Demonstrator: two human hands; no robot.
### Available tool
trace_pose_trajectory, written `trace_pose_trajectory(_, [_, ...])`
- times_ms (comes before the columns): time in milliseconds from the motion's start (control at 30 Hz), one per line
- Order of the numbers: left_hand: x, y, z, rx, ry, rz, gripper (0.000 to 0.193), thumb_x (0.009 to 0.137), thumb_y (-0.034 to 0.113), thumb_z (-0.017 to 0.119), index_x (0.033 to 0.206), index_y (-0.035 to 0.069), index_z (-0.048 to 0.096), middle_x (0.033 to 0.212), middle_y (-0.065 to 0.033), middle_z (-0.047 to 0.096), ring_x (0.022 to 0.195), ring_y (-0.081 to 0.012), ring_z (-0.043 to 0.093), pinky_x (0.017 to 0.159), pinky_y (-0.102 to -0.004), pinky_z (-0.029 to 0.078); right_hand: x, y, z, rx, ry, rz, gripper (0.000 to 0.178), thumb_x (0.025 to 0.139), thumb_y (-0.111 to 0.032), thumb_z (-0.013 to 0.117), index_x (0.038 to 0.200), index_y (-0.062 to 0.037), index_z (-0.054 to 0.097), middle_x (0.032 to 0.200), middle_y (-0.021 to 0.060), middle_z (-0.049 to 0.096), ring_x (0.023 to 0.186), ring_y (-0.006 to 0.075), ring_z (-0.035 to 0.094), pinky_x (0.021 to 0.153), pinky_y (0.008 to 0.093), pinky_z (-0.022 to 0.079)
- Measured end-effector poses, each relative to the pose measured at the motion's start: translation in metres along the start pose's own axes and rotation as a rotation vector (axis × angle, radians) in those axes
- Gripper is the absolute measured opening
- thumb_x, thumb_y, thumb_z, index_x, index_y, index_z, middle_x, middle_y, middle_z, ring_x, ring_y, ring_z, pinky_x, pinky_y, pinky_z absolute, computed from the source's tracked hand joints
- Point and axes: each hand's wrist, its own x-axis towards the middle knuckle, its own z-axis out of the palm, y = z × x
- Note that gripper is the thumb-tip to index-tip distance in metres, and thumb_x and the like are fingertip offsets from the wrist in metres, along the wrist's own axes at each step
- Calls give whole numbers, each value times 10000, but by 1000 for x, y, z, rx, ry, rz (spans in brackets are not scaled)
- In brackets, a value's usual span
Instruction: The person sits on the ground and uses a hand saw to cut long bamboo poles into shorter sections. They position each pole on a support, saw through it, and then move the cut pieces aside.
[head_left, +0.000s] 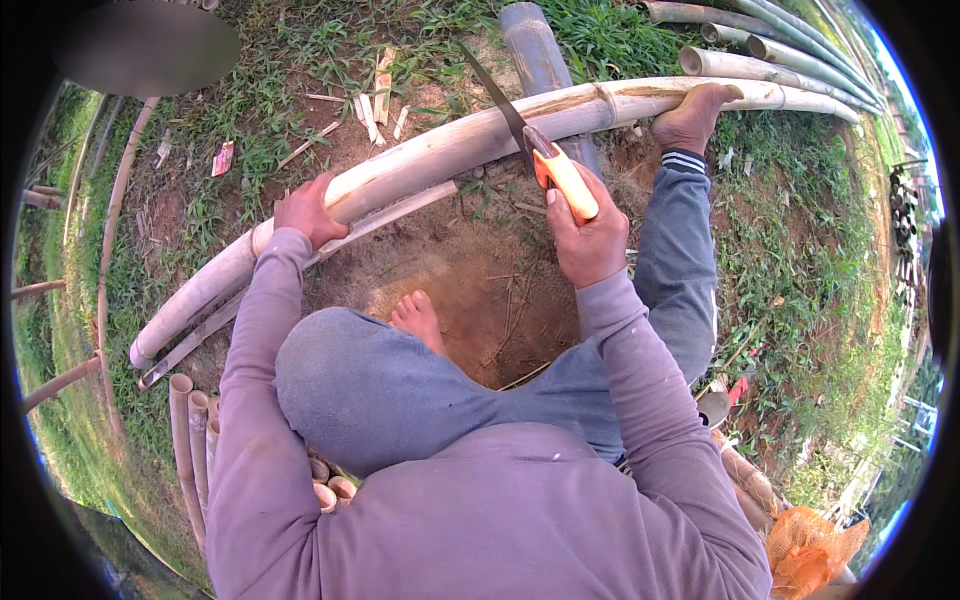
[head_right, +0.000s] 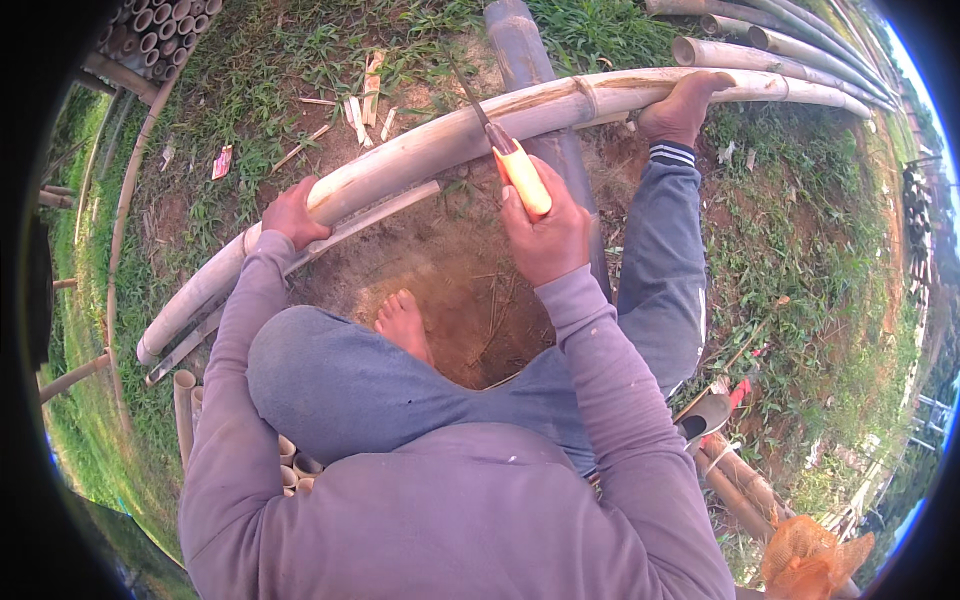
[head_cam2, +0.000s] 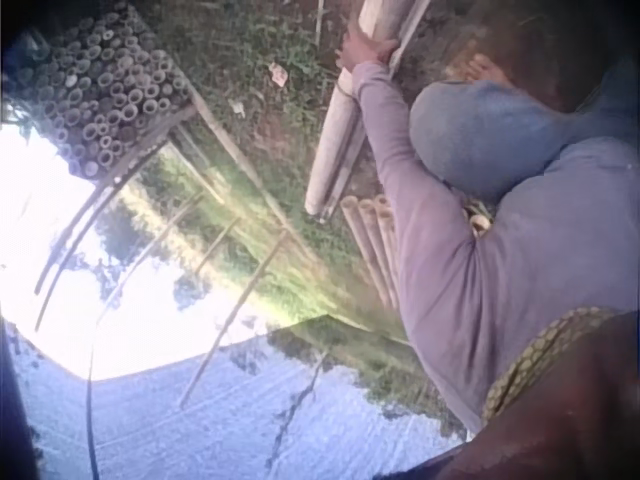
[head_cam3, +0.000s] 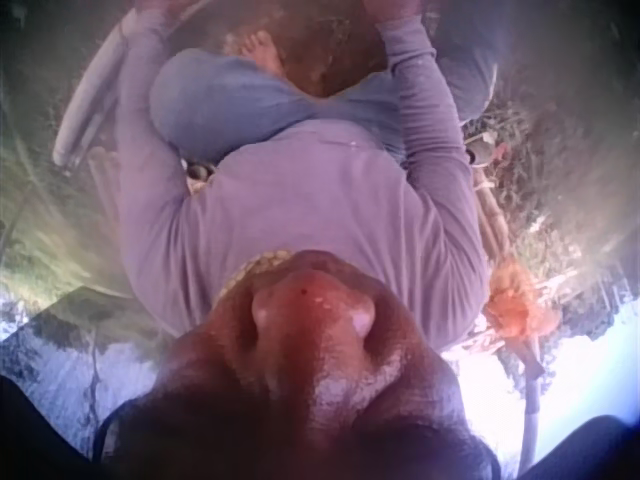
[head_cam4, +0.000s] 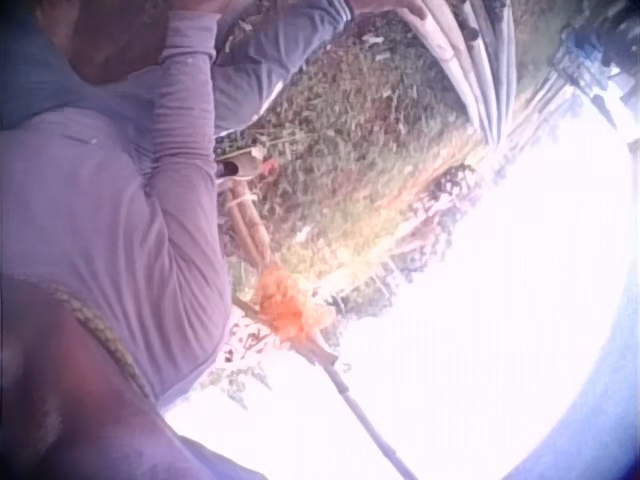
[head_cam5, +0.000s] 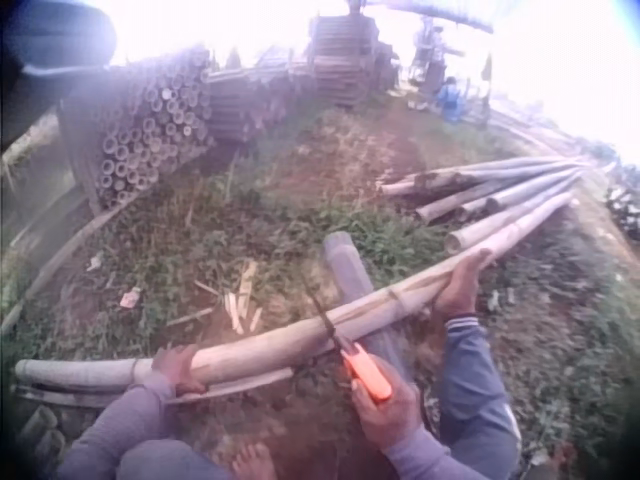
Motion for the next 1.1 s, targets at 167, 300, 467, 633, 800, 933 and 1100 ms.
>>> trace_pose_trajectory(167, [-16,-1,2,22,-11,-42,925,620,358,913,1451,179,549,1330,-156,700,1208,-392,687,1043,-498,550,-118,-21,-81,-2,-52,35,465,952,-5,719,1389,106,604,1287,221,745,1131,232,767,930,346,617])
trace_pose_trajectory(300, [-11,6,5,30,26,-16,900,636,382,920,1428,170,550,1326,-162,698,1198,-390,691,1029,-488,560,-96,2,-60,-18,-31,-67,460,959,-2,714,1392,106,599,1296,227,740,1134,248,769,951,350,615])
trace_pose_trajectory(467, [-5,1,5,49,-30,-12,947,649,433,938,1451,145,523,1362,-179,679,1211,-391,687,1054,-482,555,15,0,22,7,21,-45,383,970,-143,773,1294,24,654,1019,155,782,862,202,765,779,356,595])
trace_pose_trajectory(633, [-1,-1,-3,48,-54,0,1000,633,437,946,1480,140,505,1321,-193,697,1191,-407,693,1049,-485,558,2,10,21,83,1,-14,310,991,-173,752,1215,6,633,888,135,749,743,185,714,720,363,580])
trace_pose_trajectory(800, [-8,-2,6,-19,63,53,910,630,409,934,1402,118,550,1291,-183,713,1180,-397,699,1028,-487,562,15,-6,18,-109,24,79,282,1001,-214,761,1150,5,663,767,104,709,649,177,661,646,362,544])
trace_pose_trajectory(933, [-15,-10,5,-15,38,32,870,625,396,926,1368,115,574,1285,-177,714,1177,-388,702,1020,-487,564,-95,-20,-57,-97,-6,7,265,949,-58,773,1172,40,669,917,147,787,805,208,783,743,334,600])
trace_pose_trajectory(1100, [-3,-5,16,20,42,32,877,625,406,929,1369,108,572,1282,-172,717,1156,-388,712,1001,-484,576,-127,-16,-71,-26,29,66,240,975,-78,749,1153,61,665,967,157,802,849,203,790,781,329,609])
